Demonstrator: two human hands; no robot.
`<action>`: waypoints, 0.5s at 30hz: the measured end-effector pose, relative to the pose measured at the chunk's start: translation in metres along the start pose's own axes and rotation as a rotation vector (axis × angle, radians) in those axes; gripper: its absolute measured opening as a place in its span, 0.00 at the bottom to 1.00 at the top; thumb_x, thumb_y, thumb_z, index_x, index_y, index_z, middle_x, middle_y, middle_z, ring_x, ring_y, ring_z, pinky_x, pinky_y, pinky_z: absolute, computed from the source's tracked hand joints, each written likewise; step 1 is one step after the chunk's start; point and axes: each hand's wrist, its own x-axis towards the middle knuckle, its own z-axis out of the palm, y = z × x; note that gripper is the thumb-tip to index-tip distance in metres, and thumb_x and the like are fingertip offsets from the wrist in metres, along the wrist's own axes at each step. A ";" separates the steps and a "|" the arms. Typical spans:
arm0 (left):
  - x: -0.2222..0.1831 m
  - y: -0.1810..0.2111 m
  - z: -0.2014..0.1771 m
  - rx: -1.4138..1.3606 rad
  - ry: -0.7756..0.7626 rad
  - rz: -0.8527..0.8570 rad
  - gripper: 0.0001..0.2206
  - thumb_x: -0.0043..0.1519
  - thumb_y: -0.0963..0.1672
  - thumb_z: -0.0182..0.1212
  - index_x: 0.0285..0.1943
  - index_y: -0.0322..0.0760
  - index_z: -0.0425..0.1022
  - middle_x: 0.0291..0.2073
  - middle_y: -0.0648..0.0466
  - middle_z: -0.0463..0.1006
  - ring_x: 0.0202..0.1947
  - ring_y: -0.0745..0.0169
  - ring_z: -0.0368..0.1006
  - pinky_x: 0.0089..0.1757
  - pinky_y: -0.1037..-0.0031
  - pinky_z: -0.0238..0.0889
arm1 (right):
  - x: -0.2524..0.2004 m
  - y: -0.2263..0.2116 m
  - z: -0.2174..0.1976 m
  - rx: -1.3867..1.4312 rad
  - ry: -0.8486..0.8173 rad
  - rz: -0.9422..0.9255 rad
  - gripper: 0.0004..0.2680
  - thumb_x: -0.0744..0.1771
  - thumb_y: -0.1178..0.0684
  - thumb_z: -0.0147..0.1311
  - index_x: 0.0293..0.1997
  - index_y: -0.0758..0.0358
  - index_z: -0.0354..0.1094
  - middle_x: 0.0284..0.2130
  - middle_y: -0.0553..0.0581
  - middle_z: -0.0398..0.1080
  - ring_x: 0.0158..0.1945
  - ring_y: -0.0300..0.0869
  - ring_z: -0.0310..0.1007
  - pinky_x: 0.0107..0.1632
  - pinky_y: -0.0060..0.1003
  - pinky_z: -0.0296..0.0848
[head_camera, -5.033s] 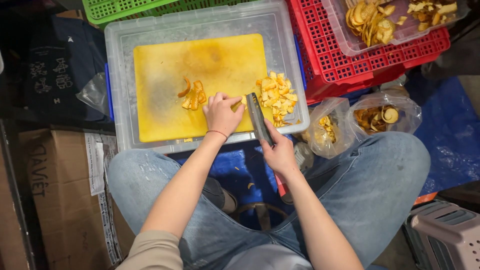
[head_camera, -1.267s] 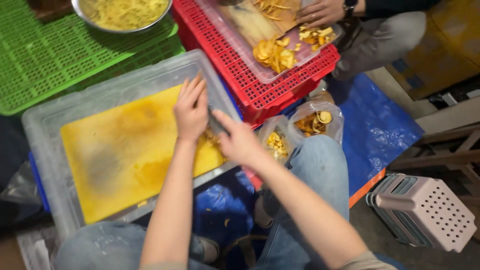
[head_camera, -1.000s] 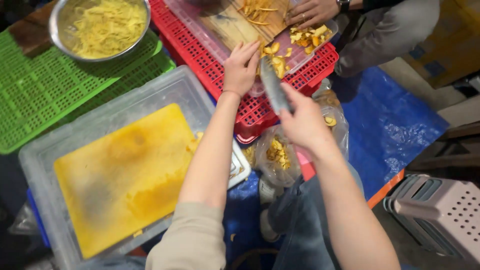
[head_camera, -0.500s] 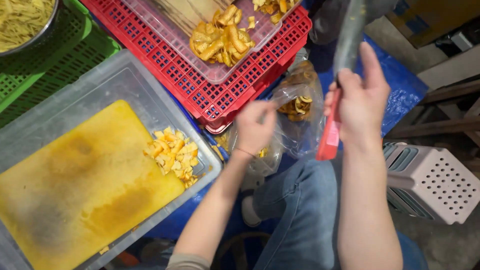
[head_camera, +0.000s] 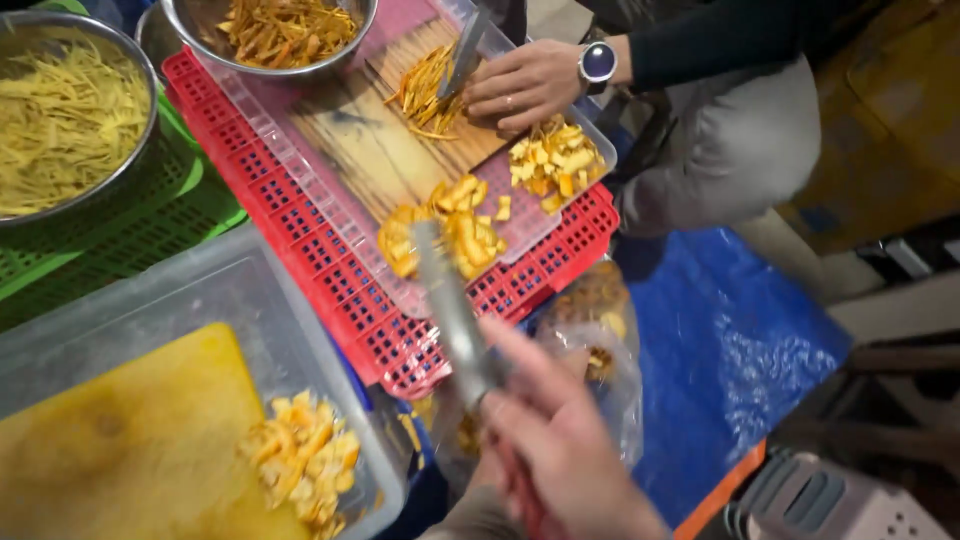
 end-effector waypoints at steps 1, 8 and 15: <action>0.009 -0.005 0.001 0.003 0.005 -0.010 0.24 0.54 0.57 0.56 0.56 0.50 0.74 0.41 0.48 0.81 0.38 0.45 0.77 0.42 0.59 0.68 | 0.010 0.012 -0.005 -0.009 -0.003 0.003 0.27 0.65 0.61 0.50 0.74 0.41 0.63 0.06 0.60 0.62 0.04 0.37 0.58 0.05 0.28 0.55; 0.029 -0.049 0.004 0.039 -0.010 -0.113 0.22 0.54 0.57 0.56 0.53 0.50 0.75 0.40 0.48 0.81 0.38 0.44 0.77 0.41 0.57 0.68 | 0.046 0.036 -0.022 -0.039 -0.235 -0.127 0.27 0.64 0.63 0.58 0.75 0.56 0.60 0.24 0.52 0.73 0.24 0.32 0.71 0.28 0.23 0.66; 0.008 -0.067 -0.006 0.072 -0.010 -0.212 0.20 0.55 0.56 0.56 0.51 0.49 0.75 0.39 0.48 0.81 0.38 0.43 0.77 0.40 0.55 0.67 | 0.047 0.037 -0.005 -0.369 -0.018 -0.283 0.23 0.59 0.60 0.64 0.63 0.54 0.76 0.76 0.31 0.44 0.51 0.24 0.73 0.38 0.16 0.68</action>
